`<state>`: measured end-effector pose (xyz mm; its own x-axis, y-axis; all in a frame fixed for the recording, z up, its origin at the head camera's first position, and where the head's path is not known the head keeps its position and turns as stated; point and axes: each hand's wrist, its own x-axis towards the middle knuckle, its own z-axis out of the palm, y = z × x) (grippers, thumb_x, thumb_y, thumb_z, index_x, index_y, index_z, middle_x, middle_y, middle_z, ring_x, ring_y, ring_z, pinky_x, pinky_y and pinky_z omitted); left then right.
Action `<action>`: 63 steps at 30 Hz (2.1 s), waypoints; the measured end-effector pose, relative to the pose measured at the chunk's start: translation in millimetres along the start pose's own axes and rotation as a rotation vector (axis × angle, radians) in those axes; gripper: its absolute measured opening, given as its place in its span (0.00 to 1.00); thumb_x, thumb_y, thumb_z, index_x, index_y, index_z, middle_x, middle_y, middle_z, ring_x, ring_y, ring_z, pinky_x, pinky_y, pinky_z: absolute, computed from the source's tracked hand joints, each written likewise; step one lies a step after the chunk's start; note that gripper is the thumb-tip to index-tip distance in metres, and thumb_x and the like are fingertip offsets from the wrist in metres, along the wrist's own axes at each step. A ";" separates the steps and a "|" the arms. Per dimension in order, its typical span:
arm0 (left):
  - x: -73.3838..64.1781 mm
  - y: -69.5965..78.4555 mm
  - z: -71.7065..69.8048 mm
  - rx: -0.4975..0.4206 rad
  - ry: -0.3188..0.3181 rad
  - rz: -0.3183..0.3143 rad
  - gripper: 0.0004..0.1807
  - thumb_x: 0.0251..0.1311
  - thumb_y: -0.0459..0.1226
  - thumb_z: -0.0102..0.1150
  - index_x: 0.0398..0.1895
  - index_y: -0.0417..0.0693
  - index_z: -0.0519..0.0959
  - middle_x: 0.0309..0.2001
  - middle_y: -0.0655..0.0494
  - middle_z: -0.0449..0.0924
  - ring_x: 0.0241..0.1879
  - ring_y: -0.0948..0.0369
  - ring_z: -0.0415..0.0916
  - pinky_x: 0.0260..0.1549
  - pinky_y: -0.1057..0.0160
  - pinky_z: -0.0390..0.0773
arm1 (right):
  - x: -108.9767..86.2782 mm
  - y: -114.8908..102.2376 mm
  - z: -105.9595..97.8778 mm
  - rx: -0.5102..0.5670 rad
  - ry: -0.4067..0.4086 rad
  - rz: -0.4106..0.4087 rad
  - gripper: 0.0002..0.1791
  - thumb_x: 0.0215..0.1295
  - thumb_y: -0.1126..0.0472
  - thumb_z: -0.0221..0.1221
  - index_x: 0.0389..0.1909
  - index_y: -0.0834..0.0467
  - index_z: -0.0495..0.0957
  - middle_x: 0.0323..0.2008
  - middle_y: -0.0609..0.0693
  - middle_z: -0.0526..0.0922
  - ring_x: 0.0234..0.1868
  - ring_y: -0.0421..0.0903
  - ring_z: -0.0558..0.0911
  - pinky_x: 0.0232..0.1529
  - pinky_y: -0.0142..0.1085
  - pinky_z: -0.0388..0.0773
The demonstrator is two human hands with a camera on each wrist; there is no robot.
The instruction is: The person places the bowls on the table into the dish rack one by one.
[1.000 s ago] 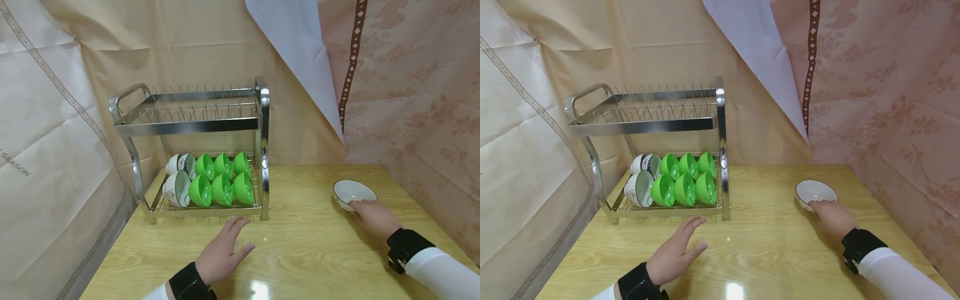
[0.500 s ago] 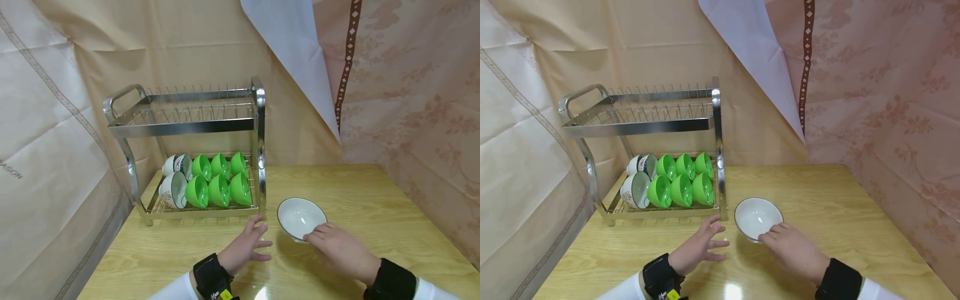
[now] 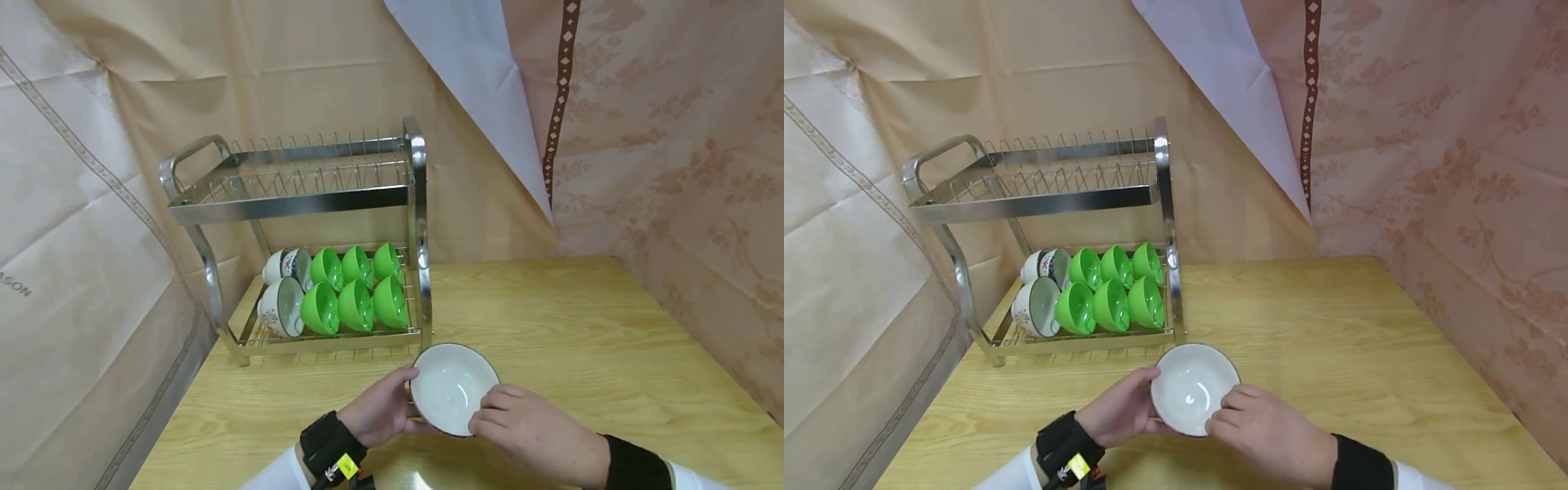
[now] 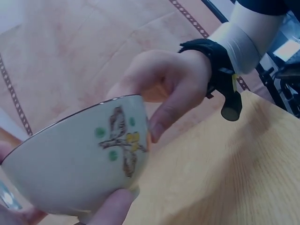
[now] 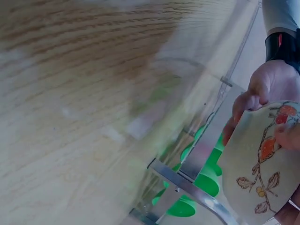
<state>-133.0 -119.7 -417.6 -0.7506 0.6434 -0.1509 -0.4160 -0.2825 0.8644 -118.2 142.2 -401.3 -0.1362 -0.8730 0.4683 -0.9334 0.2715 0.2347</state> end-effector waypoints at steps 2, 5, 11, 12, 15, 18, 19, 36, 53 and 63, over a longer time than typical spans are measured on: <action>-3.3 -0.1 -3.0 -0.016 0.003 -0.007 0.36 0.72 0.48 0.38 0.77 0.49 0.41 0.62 0.30 0.59 0.54 0.42 0.68 0.54 0.40 0.71 | 0.4 0.4 2.2 0.003 0.001 -0.016 0.17 0.46 0.65 0.67 0.39 0.52 0.78 0.34 0.39 0.81 0.38 0.41 0.75 0.43 0.35 0.77; -7.9 0.3 -6.7 -0.016 0.006 -0.006 0.38 0.71 0.47 0.40 0.77 0.48 0.39 0.62 0.29 0.57 0.54 0.42 0.68 0.54 0.39 0.71 | 2.6 -0.4 6.3 0.000 0.013 -0.038 0.09 0.58 0.63 0.55 0.40 0.52 0.78 0.35 0.39 0.80 0.39 0.41 0.75 0.44 0.35 0.76; -22.6 5.2 -12.5 0.019 0.066 0.022 0.38 0.72 0.45 0.42 0.77 0.46 0.38 0.65 0.28 0.54 0.54 0.42 0.68 0.52 0.37 0.71 | 8.1 -4.0 16.7 0.043 0.075 -0.040 0.13 0.72 0.63 0.45 0.46 0.55 0.78 0.44 0.44 0.81 0.49 0.45 0.76 0.50 0.38 0.76; -26.2 6.9 -14.6 0.031 0.087 0.030 0.38 0.72 0.45 0.42 0.77 0.46 0.38 0.65 0.28 0.53 0.54 0.42 0.68 0.52 0.37 0.72 | 8.7 -4.0 17.9 0.057 0.096 -0.030 0.14 0.74 0.62 0.44 0.47 0.56 0.78 0.47 0.46 0.81 0.51 0.46 0.75 0.51 0.39 0.77; -40.2 13.8 -23.8 0.106 0.190 0.064 0.37 0.73 0.43 0.43 0.77 0.45 0.40 0.66 0.27 0.51 0.54 0.43 0.69 0.49 0.39 0.75 | 9.4 -3.1 20.2 0.096 0.144 0.028 0.18 0.77 0.56 0.41 0.51 0.58 0.77 0.52 0.50 0.79 0.56 0.50 0.73 0.53 0.41 0.76; -58.4 24.4 -36.1 0.222 0.351 0.122 0.35 0.72 0.41 0.46 0.76 0.46 0.44 0.67 0.27 0.49 0.53 0.42 0.69 0.46 0.43 0.79 | 7.0 -0.1 20.0 0.123 0.138 0.101 0.19 0.76 0.53 0.43 0.54 0.58 0.76 0.55 0.51 0.77 0.58 0.50 0.72 0.56 0.40 0.73; -65.1 29.2 -40.3 0.262 0.420 0.146 0.34 0.71 0.40 0.48 0.75 0.47 0.47 0.66 0.26 0.50 0.53 0.42 0.69 0.45 0.44 0.80 | 5.7 1.0 19.6 0.128 0.120 0.125 0.20 0.75 0.51 0.43 0.55 0.57 0.76 0.56 0.51 0.77 0.58 0.49 0.71 0.57 0.40 0.72; -126.2 83.3 -87.1 1.347 1.410 0.303 0.38 0.56 0.51 0.65 0.69 0.53 0.65 0.47 0.32 0.62 0.39 0.44 0.65 0.17 0.56 0.70 | -7.7 9.6 28.1 0.145 -0.006 0.291 0.26 0.57 0.50 0.66 0.56 0.52 0.74 0.59 0.47 0.74 0.61 0.44 0.67 0.58 0.41 0.67; -99.9 102.2 -130.1 1.550 1.430 0.288 0.35 0.57 0.52 0.64 0.68 0.55 0.67 0.47 0.25 0.65 0.46 0.36 0.63 0.12 0.44 0.75 | -11.0 9.0 35.6 0.156 0.011 0.266 0.26 0.57 0.49 0.66 0.56 0.51 0.74 0.59 0.47 0.73 0.60 0.45 0.68 0.58 0.40 0.68; -89.5 114.0 -132.7 1.582 1.401 0.250 0.34 0.58 0.50 0.64 0.67 0.55 0.67 0.48 0.21 0.64 0.44 0.34 0.64 0.12 0.42 0.75 | -10.1 12.2 37.5 0.155 0.003 0.265 0.24 0.57 0.49 0.66 0.54 0.52 0.75 0.59 0.47 0.73 0.59 0.45 0.69 0.56 0.43 0.69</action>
<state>-181.4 -303.9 -369.2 -0.8083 -0.3392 0.4813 -0.1581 0.9124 0.3775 -140.6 139.1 -435.1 -0.3810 -0.7787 0.4985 -0.9050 0.4244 -0.0288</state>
